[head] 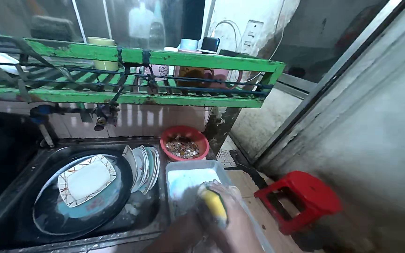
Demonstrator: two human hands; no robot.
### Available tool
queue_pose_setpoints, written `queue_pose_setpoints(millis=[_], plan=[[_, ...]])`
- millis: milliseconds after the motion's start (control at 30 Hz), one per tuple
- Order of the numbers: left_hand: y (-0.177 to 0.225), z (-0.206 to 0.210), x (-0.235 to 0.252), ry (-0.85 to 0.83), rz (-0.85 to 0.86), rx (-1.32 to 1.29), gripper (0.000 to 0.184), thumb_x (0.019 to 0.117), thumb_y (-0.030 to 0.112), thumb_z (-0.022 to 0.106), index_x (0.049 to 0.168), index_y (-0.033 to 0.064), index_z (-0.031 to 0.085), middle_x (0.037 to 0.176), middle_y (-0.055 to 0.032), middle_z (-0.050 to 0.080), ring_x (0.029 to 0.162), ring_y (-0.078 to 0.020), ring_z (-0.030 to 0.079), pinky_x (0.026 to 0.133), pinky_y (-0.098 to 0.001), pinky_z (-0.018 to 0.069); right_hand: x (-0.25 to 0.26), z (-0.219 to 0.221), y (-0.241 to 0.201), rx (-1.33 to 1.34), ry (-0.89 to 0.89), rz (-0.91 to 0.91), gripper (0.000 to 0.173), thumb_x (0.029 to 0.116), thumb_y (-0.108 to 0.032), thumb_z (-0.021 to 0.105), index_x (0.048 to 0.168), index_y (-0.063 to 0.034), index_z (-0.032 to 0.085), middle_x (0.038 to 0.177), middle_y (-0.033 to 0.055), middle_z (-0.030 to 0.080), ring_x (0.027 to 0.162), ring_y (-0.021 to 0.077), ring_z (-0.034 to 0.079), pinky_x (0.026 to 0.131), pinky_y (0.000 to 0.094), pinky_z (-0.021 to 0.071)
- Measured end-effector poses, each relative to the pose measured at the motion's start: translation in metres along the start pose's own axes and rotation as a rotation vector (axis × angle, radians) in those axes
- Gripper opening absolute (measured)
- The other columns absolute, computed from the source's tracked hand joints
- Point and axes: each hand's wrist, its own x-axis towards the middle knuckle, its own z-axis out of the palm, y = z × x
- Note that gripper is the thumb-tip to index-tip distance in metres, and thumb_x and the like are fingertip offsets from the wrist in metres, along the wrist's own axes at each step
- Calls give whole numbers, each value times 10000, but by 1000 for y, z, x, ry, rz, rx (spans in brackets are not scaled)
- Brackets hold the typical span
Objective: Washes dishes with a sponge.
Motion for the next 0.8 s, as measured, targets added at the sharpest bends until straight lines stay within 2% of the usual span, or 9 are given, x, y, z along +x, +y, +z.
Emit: queue_pose_setpoints(millis=[33,133,200,333,433,533,633,700,800], plan=[[-3,0,-1,-4,6,9,339,977,18,583,1313,5,545,1118,-83,621,973,-112,602,877,-307,512,-2,-1,4,37,11,31,679,805,-301,777,1334,78,584,1335,218,649,1312,315,588,1150,537,413],[-16,-4,-8,-35,16,1,538,925,-63,564,1453,-15,475,1323,-206,595,1153,-237,599,986,-420,494,6,-24,43,296,184,607,842,792,-113,789,1492,79,361,1258,251,625,1080,275,664,917,458,564],[-27,-4,-14,-42,2,-65,526,884,-83,565,1403,-15,512,1230,-164,619,1062,-188,605,919,-381,512,6,-34,83,454,267,762,832,801,-91,724,1525,-1,322,1242,202,612,988,225,676,806,415,597],[-11,-5,-9,-161,-179,69,444,932,-13,603,1365,-44,510,1180,-185,622,1031,-236,612,917,-446,506,12,-35,24,163,56,558,787,751,-159,796,1427,65,459,1199,231,654,1048,283,672,905,479,565],[13,1,-8,-148,-86,2,291,967,3,597,1254,2,551,1027,-48,609,886,-91,589,807,-281,516,6,-18,-11,-42,-87,68,623,772,-345,799,1283,-19,655,1150,138,726,1079,257,697,953,495,565],[8,2,-12,-138,-105,74,398,966,2,554,1356,-55,506,1146,-172,604,979,-212,581,877,-399,494,5,-29,19,147,-4,358,746,747,-204,824,1366,77,518,1161,186,690,1045,220,690,924,413,577],[-11,0,-16,-163,-182,123,396,978,32,558,1356,-81,516,1203,-231,609,1065,-288,594,950,-479,474,8,-41,60,326,80,722,843,753,-148,769,1488,7,386,1192,201,637,963,250,682,807,449,592],[-13,3,-14,-173,-200,32,416,963,-6,561,1369,-54,485,1160,-182,601,1000,-229,593,897,-428,494,10,-41,31,200,-16,660,811,747,-167,787,1456,26,442,1188,220,654,1020,285,677,879,487,569],[8,5,-22,-145,-111,-111,289,973,-21,558,1261,-12,541,1011,-45,596,862,-92,573,796,-290,508,4,-26,-23,0,-193,199,632,768,-281,817,1307,-8,630,1142,163,720,1074,289,695,943,525,562]])
